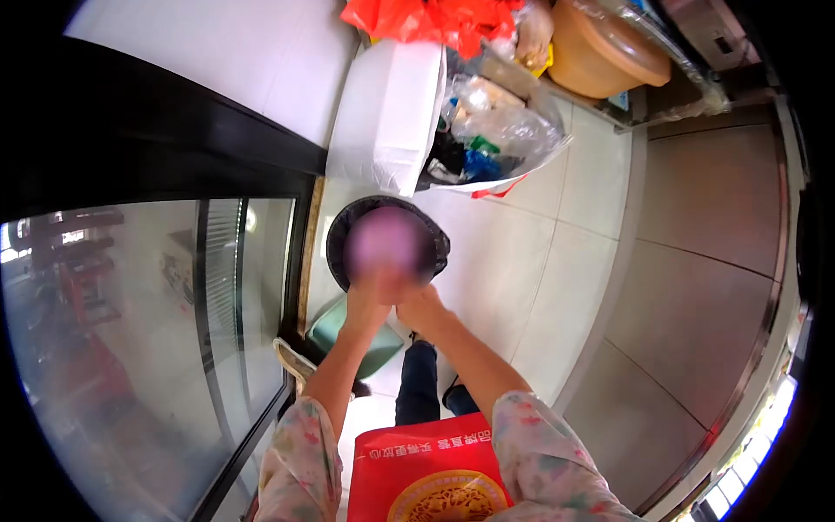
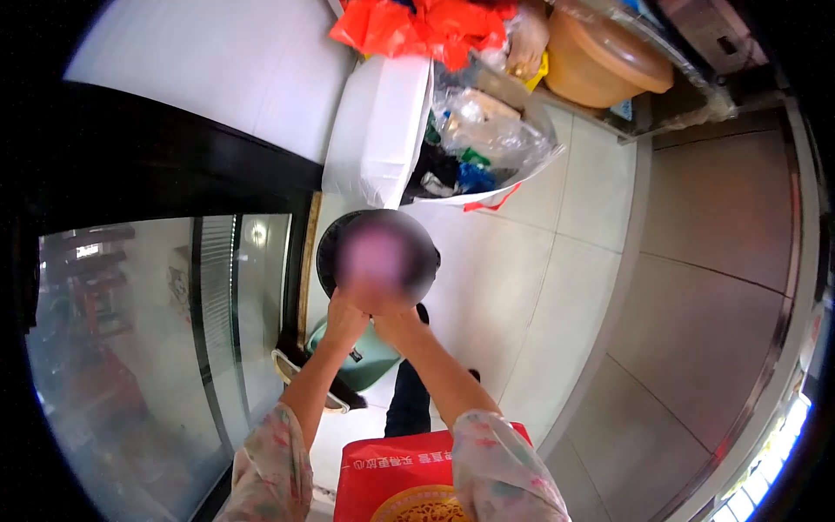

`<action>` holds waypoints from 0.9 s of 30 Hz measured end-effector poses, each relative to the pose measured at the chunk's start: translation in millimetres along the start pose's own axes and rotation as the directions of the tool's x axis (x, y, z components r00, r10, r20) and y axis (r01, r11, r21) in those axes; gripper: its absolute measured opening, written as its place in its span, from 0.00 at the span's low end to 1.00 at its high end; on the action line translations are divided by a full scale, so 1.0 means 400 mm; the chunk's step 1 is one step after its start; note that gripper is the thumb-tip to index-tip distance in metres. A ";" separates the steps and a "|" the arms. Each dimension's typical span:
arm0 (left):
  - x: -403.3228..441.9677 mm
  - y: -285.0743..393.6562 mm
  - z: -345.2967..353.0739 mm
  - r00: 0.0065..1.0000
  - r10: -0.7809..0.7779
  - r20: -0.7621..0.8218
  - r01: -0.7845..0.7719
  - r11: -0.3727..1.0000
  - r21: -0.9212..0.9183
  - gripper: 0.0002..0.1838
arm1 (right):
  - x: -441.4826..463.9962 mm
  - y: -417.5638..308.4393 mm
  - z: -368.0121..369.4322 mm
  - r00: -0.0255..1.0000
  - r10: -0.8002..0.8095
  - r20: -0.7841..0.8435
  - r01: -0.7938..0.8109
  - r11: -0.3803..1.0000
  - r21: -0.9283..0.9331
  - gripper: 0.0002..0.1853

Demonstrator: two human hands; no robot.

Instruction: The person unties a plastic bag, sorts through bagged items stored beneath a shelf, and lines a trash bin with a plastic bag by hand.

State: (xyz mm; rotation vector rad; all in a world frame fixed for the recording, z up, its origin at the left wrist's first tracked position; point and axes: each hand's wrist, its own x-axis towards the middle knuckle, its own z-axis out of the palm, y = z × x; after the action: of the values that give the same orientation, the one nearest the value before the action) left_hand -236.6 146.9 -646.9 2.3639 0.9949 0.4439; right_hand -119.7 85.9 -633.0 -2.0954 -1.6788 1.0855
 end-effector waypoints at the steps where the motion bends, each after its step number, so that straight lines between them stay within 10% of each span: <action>1: 0.009 -0.031 0.014 0.995 0.014 0.098 -0.020 0.998 0.052 0.14 | 0.033 0.014 0.008 1.000 0.014 0.017 -0.014 1.000 -0.022 0.11; 8: 0.064 -0.123 0.054 0.896 -0.061 0.440 -0.128 0.913 0.386 0.12 | 0.142 0.164 0.007 0.956 0.128 0.265 -0.090 0.985 -0.149 0.13; 18: 0.142 -0.228 -0.040 0.900 -0.266 0.347 -0.121 0.610 0.783 0.33 | 0.158 0.216 -0.124 0.971 0.163 0.177 -0.030 0.813 -0.582 0.23; 23: 0.124 -0.244 -0.092 0.777 -0.456 0.434 0.084 0.759 0.645 0.30 | 0.111 0.262 -0.139 0.999 0.043 0.005 -0.042 0.999 -0.026 0.22; 27: 0.084 -0.298 -0.106 0.905 -0.393 0.161 0.411 0.906 -0.103 0.25 | 0.041 0.222 -0.212 0.885 0.372 -0.280 -0.096 0.733 0.673 0.11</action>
State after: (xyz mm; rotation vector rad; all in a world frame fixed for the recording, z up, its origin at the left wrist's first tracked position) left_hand -301.2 256.1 -679.7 1.9684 1.3047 0.1792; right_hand 3.9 95.0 -634.2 -1.9002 -0.6961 1.0131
